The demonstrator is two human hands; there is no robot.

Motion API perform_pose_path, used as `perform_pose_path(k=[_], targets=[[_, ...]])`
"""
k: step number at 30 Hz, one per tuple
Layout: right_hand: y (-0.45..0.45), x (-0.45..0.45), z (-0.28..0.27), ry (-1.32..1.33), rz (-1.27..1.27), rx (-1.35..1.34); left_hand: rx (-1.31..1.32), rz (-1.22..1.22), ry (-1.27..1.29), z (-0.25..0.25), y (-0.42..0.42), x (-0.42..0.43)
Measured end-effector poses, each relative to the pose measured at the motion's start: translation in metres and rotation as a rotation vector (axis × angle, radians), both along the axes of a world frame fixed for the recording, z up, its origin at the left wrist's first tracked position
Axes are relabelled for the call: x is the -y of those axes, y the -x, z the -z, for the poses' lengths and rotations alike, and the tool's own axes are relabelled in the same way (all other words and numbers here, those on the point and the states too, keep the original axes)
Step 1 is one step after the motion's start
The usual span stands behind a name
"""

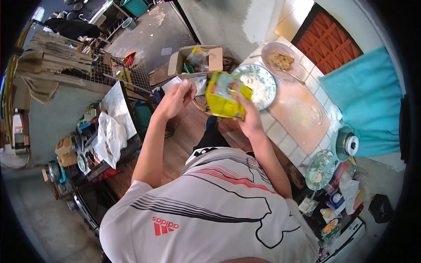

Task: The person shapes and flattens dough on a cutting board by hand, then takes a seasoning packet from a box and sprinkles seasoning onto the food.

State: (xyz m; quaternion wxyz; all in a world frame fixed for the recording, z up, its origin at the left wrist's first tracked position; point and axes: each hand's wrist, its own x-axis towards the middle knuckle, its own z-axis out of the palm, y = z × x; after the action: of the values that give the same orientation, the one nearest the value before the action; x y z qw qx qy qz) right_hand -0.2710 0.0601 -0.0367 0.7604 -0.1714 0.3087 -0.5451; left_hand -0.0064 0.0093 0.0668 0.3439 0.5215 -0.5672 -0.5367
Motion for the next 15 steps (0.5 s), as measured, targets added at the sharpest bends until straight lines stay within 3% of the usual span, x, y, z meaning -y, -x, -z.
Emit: perform_pose_path(k=[3, 5, 6, 9, 12, 15], targets=[[-0.082, 0.053, 0.017, -0.093, -0.057, -0.142, 0.213, 0.164, -0.200, 0.001, -0.051, 0.031], [-0.124, 0.085, 0.041, -0.234, -0.097, -0.137, 0.627, 0.292, -0.050, 0.009, -0.073, 0.053], [-0.141, 0.101, 0.061, -0.216, -0.152, -0.120, 0.565, 0.217, -0.166, 0.024, -0.086, 0.070], [-0.178, 0.150, 0.109, -0.328, -0.199, -0.020, 0.352, 0.126, -0.135, 0.110, -0.125, 0.120], [-0.179, 0.173, 0.175, -0.456, -0.130, -0.109, 0.345, 0.017, -0.099, 0.164, -0.132, 0.175], [-0.159, 0.132, 0.218, -0.566, -0.115, -0.266, 0.455, 0.071, -0.044, 0.215, -0.143, 0.229]])
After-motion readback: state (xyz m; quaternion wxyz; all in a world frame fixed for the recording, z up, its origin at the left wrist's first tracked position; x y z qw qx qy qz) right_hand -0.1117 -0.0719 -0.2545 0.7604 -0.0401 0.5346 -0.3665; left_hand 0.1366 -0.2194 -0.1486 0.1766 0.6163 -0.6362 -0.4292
